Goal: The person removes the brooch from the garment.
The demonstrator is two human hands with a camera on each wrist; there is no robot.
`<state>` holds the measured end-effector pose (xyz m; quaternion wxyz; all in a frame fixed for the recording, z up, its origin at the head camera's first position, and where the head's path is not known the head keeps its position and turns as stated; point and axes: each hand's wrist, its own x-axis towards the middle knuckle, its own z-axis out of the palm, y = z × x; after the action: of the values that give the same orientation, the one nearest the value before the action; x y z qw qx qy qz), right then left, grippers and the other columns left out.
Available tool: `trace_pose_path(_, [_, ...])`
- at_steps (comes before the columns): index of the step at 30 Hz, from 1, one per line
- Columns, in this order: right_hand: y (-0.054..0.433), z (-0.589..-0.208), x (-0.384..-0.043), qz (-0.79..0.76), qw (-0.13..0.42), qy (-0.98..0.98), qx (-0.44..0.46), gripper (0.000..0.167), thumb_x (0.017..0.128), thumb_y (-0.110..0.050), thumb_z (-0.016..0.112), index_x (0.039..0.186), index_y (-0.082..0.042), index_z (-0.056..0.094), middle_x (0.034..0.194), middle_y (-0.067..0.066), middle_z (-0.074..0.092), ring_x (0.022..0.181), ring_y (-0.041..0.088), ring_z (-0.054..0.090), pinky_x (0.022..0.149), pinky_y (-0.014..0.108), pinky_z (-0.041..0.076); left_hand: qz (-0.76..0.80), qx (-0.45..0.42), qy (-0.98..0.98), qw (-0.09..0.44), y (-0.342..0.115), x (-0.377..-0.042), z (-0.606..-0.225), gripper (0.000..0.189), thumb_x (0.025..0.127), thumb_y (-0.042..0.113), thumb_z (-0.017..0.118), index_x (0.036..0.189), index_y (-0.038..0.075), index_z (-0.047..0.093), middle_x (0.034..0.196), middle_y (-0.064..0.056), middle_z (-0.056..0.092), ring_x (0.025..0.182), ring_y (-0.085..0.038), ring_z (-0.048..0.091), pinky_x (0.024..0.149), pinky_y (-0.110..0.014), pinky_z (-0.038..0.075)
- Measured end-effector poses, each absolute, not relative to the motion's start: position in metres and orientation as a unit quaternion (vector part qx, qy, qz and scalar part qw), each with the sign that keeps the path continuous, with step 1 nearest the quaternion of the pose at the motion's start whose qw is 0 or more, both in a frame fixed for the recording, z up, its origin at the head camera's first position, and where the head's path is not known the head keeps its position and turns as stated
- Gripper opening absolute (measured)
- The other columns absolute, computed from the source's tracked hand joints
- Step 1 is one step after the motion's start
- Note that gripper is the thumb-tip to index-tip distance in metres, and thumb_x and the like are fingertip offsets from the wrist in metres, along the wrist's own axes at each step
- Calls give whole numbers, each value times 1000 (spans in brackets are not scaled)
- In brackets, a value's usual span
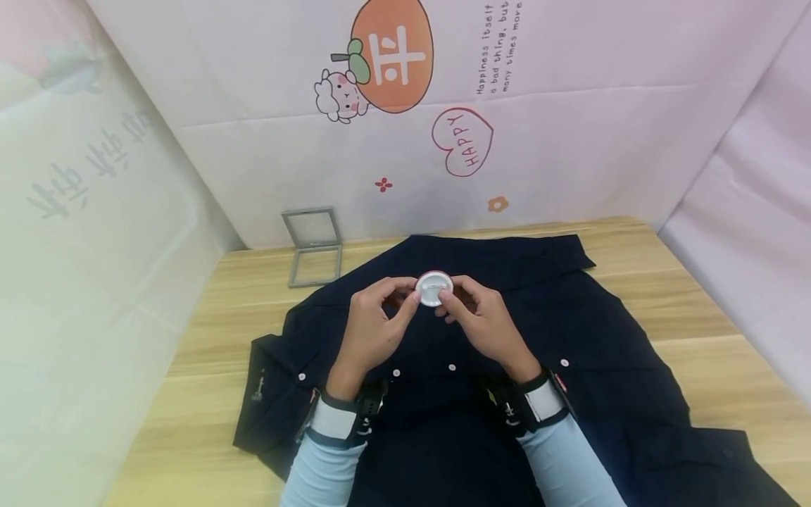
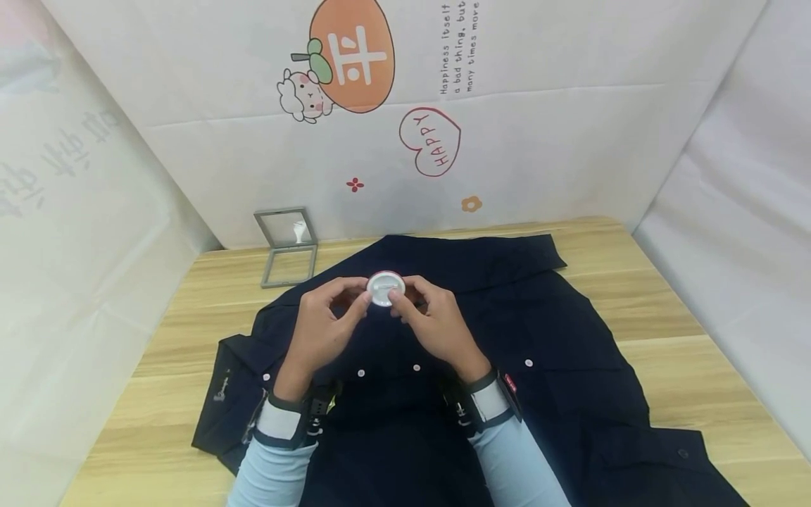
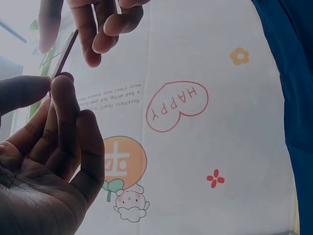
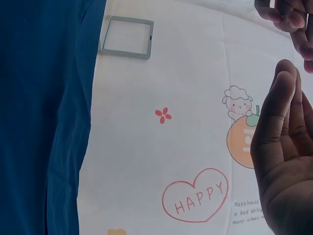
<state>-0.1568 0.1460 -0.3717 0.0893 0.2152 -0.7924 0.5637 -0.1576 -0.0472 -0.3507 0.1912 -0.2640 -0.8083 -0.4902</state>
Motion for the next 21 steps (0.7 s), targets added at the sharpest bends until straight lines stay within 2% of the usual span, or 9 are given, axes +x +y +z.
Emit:
trace_pose_path(7, [145, -375, -158, 569, 78, -787, 224, 29, 102, -16, 52, 123, 3, 58, 93, 17, 70, 80, 24, 69, 69, 35, 59, -488, -264, -808, 198, -47, -157, -350, 16, 93, 10, 66, 105, 0, 71, 94, -11, 72, 77, -17, 66, 66, -28, 54])
trace_pose_path(11, [145, -374, -158, 572, 84, -783, 228, 29, 102, -15, 52, 124, 3, 58, 94, 17, 70, 79, 21, 69, 68, 35, 59, -487, -264, -809, 195, -47, -157, -351, 16, 93, 10, 66, 105, 1, 71, 95, -11, 72, 77, -18, 66, 67, -26, 54])
trace_pose_path(16, [143, -375, -158, 584, 90, -772, 235, 30, 102, -14, 53, 125, 5, 56, 96, 19, 68, 78, 9, 68, 67, 33, 58, -487, -270, -809, 190, -45, -157, -352, 16, 93, 10, 65, 105, 0, 71, 95, -12, 72, 76, -18, 65, 65, -28, 53])
trace_pose_path(21, [139, -377, -158, 604, 81, -757, 235, 26, 101, -13, 53, 118, 5, 58, 90, 20, 68, 75, 3, 66, 66, 29, 57, -481, -278, -810, 189, -43, -158, -356, 16, 93, 10, 65, 104, 0, 71, 93, -11, 71, 74, -16, 64, 64, -25, 53])
